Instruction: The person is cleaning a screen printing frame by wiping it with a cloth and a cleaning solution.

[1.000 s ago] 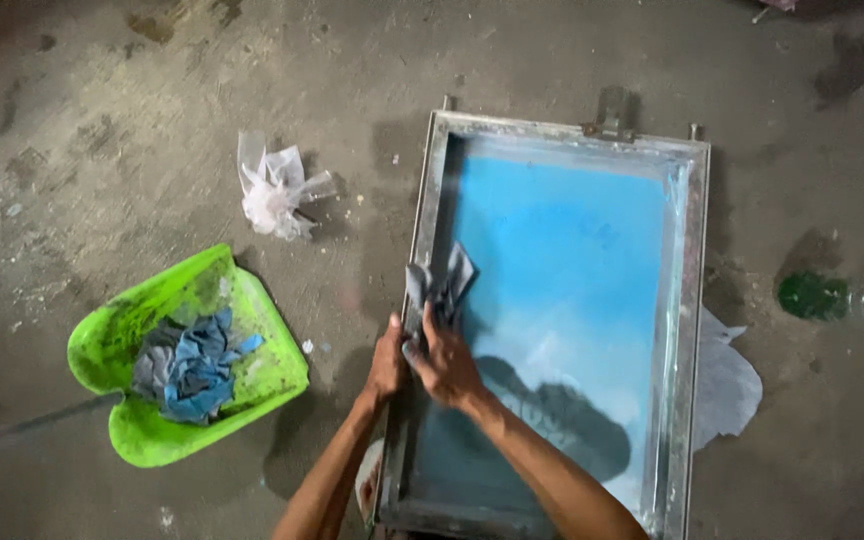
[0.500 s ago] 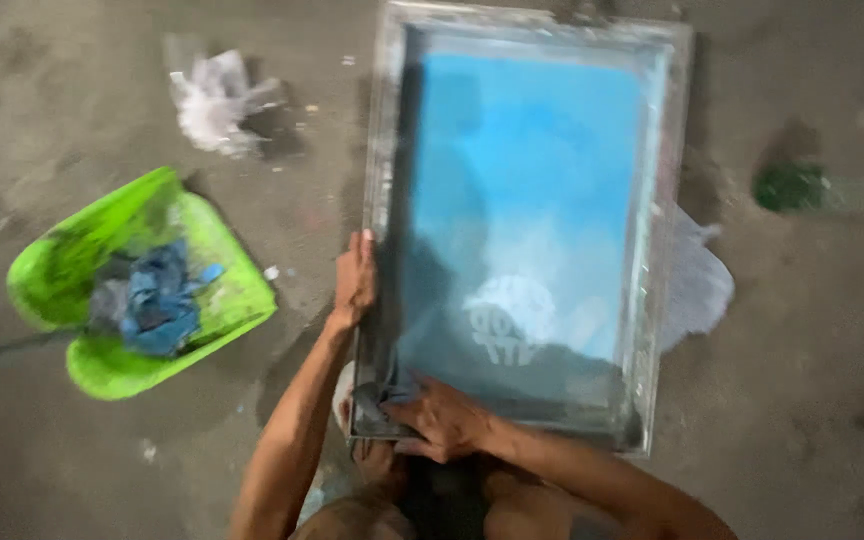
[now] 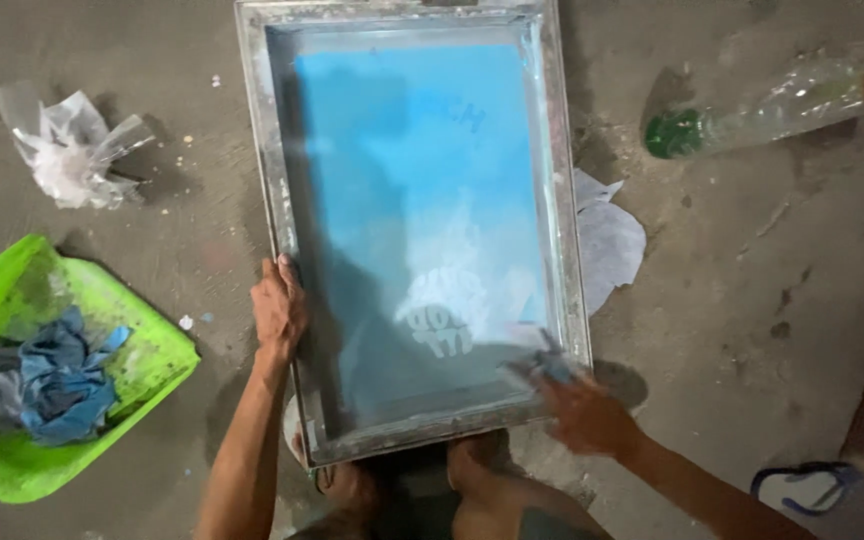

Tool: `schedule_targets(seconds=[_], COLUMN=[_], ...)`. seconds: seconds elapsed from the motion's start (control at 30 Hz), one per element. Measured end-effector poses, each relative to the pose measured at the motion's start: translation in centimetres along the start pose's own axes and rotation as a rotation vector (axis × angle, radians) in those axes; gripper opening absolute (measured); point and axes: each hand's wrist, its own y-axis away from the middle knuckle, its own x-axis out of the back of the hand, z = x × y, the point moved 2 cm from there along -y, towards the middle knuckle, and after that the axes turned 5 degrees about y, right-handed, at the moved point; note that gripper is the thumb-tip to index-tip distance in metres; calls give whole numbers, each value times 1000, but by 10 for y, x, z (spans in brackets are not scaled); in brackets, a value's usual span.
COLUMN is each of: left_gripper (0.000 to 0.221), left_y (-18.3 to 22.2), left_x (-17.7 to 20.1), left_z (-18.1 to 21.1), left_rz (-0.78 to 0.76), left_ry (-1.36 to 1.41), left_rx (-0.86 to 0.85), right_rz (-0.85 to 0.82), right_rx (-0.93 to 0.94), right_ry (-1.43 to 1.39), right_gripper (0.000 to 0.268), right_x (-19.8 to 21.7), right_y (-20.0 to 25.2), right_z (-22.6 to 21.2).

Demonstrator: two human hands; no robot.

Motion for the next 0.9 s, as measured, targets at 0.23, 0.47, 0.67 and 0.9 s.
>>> schedule_targets(seconds=[0.23,0.47,0.67,0.9], left_gripper=[56,55,64,54], left_y=[6,6,17,8], left_x=[1,17,27,25], left_z=[5,36,54,38], left_rz=[26,-127,-133,-139], left_ry=[-90,-90,-15,-19], left_rx=[-32,334,327,337], right_rz=[7,338,130,206], right_rx=[-407,-487,-698,-750], right_ry=[525,662,345,339], right_gripper=[98,95,103,101], right_x=[-50,74,148,141], right_y=[-2,-179,-344,-373], right_z=[14,64,192,194])
